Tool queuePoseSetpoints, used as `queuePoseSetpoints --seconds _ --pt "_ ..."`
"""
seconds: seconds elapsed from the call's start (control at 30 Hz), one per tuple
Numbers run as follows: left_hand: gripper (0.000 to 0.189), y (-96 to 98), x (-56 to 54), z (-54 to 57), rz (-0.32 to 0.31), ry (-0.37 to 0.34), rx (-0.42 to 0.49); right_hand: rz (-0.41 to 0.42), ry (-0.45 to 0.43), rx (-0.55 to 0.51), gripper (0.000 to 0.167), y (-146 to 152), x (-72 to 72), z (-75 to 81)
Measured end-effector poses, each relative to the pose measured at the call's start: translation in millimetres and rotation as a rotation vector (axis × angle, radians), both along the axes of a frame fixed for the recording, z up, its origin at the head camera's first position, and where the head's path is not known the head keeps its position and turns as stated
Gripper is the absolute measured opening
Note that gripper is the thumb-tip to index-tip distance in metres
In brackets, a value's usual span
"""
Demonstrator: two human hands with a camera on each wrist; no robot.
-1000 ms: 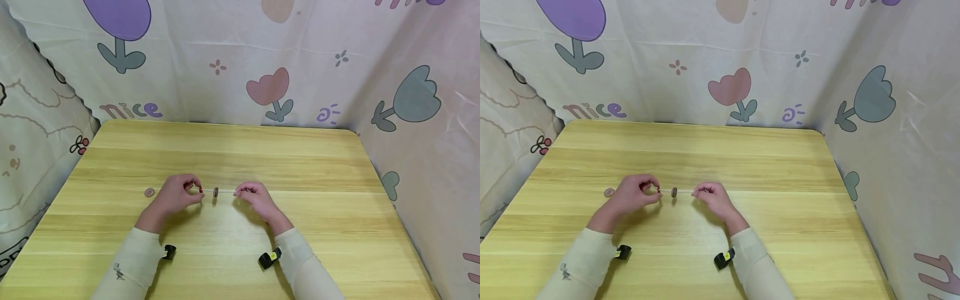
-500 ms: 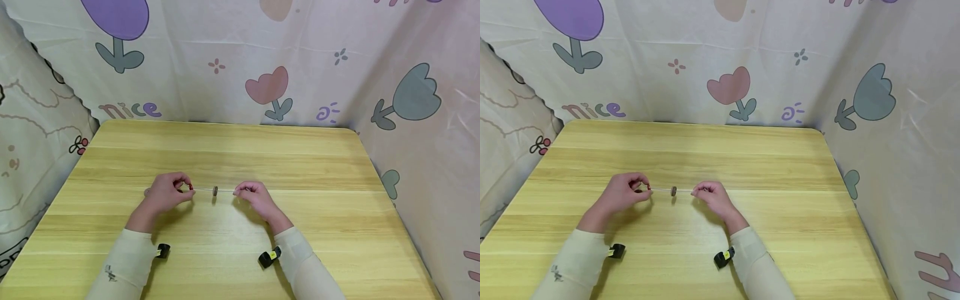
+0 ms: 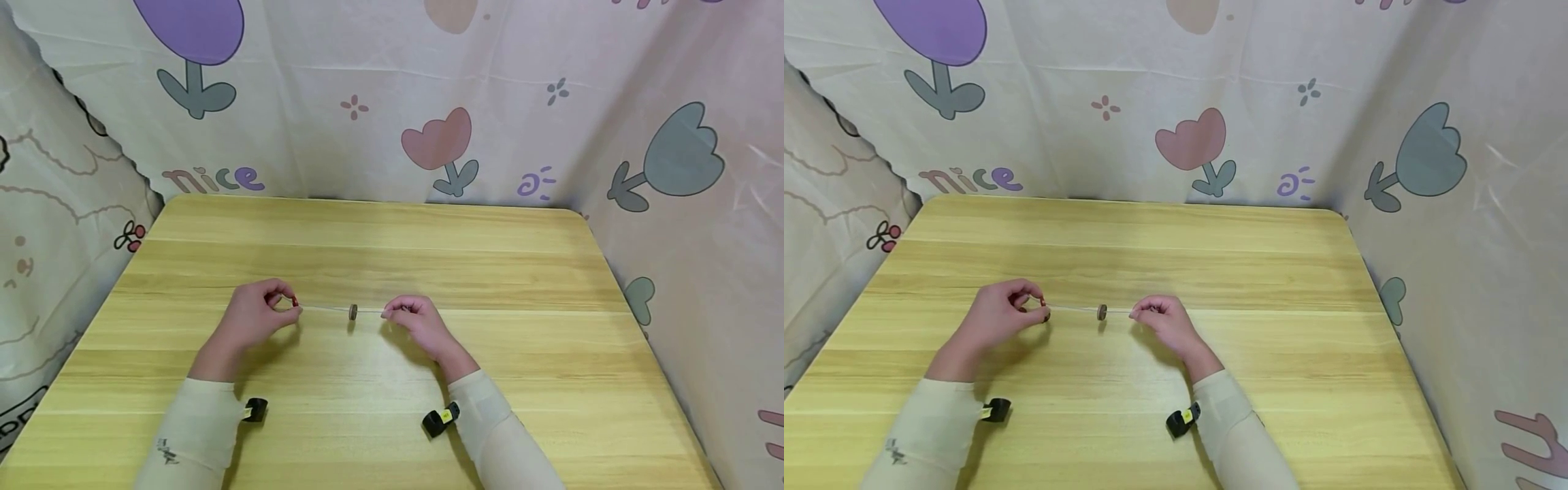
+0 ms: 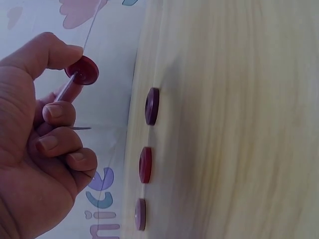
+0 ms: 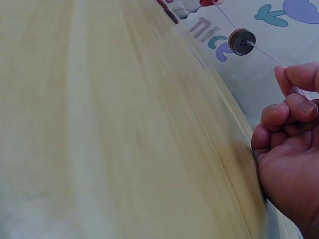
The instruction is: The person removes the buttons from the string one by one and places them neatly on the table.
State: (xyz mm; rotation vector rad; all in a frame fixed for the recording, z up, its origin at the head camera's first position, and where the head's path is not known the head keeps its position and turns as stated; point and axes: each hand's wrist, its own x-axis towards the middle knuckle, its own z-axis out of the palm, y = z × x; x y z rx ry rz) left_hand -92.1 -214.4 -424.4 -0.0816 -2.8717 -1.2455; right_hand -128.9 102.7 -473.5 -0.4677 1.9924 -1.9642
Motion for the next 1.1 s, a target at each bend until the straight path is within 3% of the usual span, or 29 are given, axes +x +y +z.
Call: queuePoseSetpoints --seconds 0.4,0.8,0.9,1.1 --pt "0.023 -13.3 3.8 0.4 0.042 0.001 -0.007 0.004 -0.003 -0.003 0.012 0 0.7 1.9" --pt "0.017 -21.1 8.0 1.1 0.081 0.015 -0.030 0.001 -0.027 0.011 0.011 -1 -0.8 3.3" --pt "0.017 -22.7 9.2 1.8 0.089 0.016 -0.029 0.005 -0.028 0.011 0.011 -2 0.4 8.3" --pt "0.017 -26.2 11.9 1.7 0.086 0.022 -0.042 -0.001 -0.009 0.016 0.011 -3 10.3 32.7"
